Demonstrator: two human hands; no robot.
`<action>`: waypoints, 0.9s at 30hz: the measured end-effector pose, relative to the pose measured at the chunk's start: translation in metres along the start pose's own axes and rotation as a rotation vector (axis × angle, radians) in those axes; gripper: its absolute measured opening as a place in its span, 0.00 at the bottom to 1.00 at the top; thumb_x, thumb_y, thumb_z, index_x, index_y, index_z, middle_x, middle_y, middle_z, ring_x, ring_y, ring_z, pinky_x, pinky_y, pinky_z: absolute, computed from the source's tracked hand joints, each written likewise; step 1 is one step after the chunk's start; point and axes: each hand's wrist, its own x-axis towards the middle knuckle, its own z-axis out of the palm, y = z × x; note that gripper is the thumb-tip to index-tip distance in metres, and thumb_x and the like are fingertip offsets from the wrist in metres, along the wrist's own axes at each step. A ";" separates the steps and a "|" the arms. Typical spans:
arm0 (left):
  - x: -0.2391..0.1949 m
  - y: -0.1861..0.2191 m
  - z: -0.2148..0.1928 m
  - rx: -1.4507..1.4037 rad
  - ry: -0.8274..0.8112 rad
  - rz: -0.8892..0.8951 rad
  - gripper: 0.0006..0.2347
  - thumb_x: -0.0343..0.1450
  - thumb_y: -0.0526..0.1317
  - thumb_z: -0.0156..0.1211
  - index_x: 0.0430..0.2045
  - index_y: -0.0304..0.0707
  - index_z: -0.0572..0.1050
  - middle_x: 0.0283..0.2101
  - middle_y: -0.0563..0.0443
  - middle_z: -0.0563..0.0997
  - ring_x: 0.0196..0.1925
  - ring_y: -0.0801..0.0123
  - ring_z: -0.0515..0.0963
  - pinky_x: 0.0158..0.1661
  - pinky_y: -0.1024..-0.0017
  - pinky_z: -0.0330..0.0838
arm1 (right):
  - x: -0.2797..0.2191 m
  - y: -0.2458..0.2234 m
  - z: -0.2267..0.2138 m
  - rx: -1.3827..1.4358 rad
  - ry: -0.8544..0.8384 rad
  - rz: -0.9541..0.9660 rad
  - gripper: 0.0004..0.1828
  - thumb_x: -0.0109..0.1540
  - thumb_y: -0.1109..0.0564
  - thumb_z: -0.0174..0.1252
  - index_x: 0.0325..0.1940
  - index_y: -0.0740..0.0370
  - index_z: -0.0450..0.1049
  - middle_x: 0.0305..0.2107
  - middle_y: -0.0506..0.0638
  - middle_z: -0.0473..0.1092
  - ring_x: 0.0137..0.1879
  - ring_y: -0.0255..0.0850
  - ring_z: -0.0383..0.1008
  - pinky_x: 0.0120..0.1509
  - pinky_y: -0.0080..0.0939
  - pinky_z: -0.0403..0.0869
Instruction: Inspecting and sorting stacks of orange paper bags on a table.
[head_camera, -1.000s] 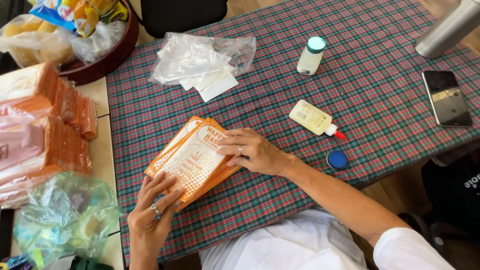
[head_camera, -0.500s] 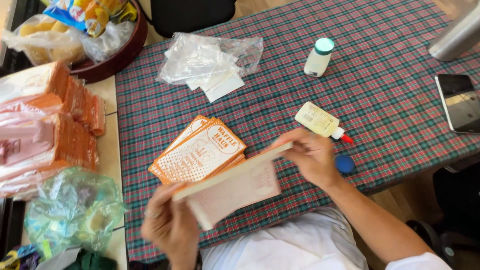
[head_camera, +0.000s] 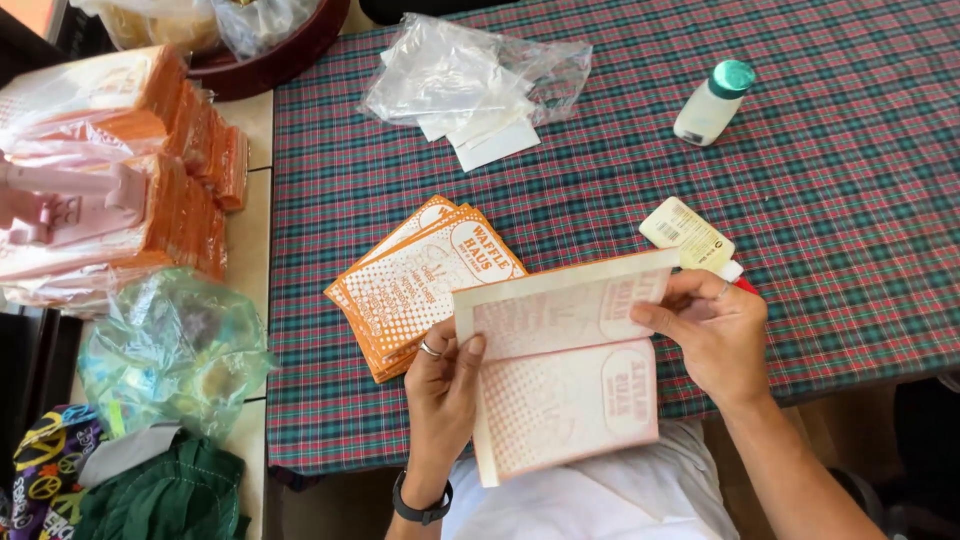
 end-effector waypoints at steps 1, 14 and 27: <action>-0.001 0.000 -0.002 0.000 0.005 -0.005 0.12 0.76 0.38 0.55 0.52 0.32 0.74 0.50 0.46 0.84 0.53 0.67 0.82 0.51 0.73 0.78 | -0.001 0.002 -0.002 -0.002 -0.005 0.005 0.14 0.52 0.66 0.73 0.38 0.67 0.77 0.33 0.54 0.78 0.39 0.40 0.80 0.46 0.34 0.84; -0.039 0.043 -0.133 0.458 0.572 -0.028 0.04 0.78 0.33 0.62 0.41 0.43 0.72 0.34 0.62 0.72 0.36 0.82 0.67 0.37 0.78 0.63 | -0.003 0.015 -0.034 -0.098 -0.292 -0.456 0.12 0.58 0.67 0.64 0.46 0.70 0.78 0.46 0.59 0.78 0.54 0.50 0.82 0.66 0.46 0.83; -0.036 0.007 -0.059 0.128 0.275 -0.030 0.06 0.74 0.32 0.61 0.43 0.38 0.76 0.37 0.54 0.85 0.37 0.79 0.80 0.38 0.78 0.76 | -0.027 -0.014 -0.007 0.034 -0.339 -0.104 0.20 0.67 0.64 0.51 0.63 0.72 0.70 0.55 0.59 0.75 0.63 0.47 0.77 0.74 0.43 0.74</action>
